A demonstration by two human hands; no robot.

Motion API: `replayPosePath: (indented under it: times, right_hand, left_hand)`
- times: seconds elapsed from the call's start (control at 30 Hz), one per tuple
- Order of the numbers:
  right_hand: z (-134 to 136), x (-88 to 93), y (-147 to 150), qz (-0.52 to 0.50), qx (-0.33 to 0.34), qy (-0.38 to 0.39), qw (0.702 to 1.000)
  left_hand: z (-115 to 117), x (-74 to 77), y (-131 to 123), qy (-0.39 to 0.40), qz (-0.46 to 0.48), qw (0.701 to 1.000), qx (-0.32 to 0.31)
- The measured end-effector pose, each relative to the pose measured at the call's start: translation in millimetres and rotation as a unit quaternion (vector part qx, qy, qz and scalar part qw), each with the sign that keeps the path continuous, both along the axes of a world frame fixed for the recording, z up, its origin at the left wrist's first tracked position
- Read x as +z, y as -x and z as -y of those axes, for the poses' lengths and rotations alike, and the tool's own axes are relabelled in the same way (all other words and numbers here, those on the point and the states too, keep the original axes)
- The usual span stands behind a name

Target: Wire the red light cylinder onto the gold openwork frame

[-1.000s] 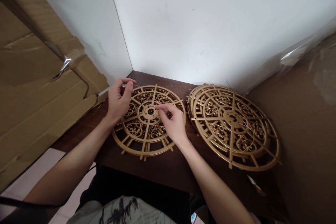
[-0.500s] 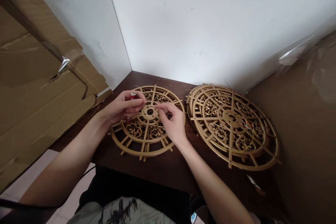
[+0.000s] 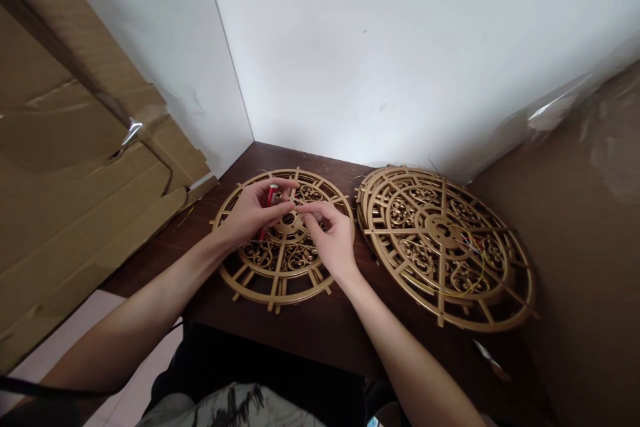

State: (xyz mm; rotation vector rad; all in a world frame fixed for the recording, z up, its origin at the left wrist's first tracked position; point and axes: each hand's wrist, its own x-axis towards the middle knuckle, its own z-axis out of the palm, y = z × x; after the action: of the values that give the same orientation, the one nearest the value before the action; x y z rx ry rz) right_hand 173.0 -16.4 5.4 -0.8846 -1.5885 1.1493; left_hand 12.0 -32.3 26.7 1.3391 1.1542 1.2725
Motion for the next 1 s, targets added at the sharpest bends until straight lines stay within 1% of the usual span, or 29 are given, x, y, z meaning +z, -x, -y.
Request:
replayPosePath:
  times: [0.13,0.33,0.5,0.67,0.8,1.0]
  right_hand:
    - [-0.6,-1.8,0.4,-0.019,-0.01,0.027,0.999]
    - [-2.6,-2.9,0.1,-0.067,-0.023,0.037,0.997]
    - [-2.8,-1.8,-0.2,-0.072,-0.031,0.036,0.996]
    - [-2.4,-4.0,-1.3,-0.063,-0.02,0.004,0.998]
    - [-1.6,-3.1,-2.1,-0.071,-0.008,-0.008,0.997]
    - [-1.7,-0.2,-1.9,-0.079,-0.002,-0.021,0.997]
  left_hand:
    - [-1.1,-3.2,-1.5,0.004,0.014,1.0,0.01]
    - [-1.7,-6.9,-1.9,0.028,0.018,0.999,-0.002]
    - [-1.6,-6.2,-3.2,0.058,0.013,0.998,0.004]
    - [-2.2,-5.6,-2.5,0.103,0.02,0.993,-0.051]
    - [-2.2,-5.6,-1.9,0.11,0.03,0.991,-0.068]
    - [-1.2,-6.0,-2.0,0.146,0.033,0.983,-0.105]
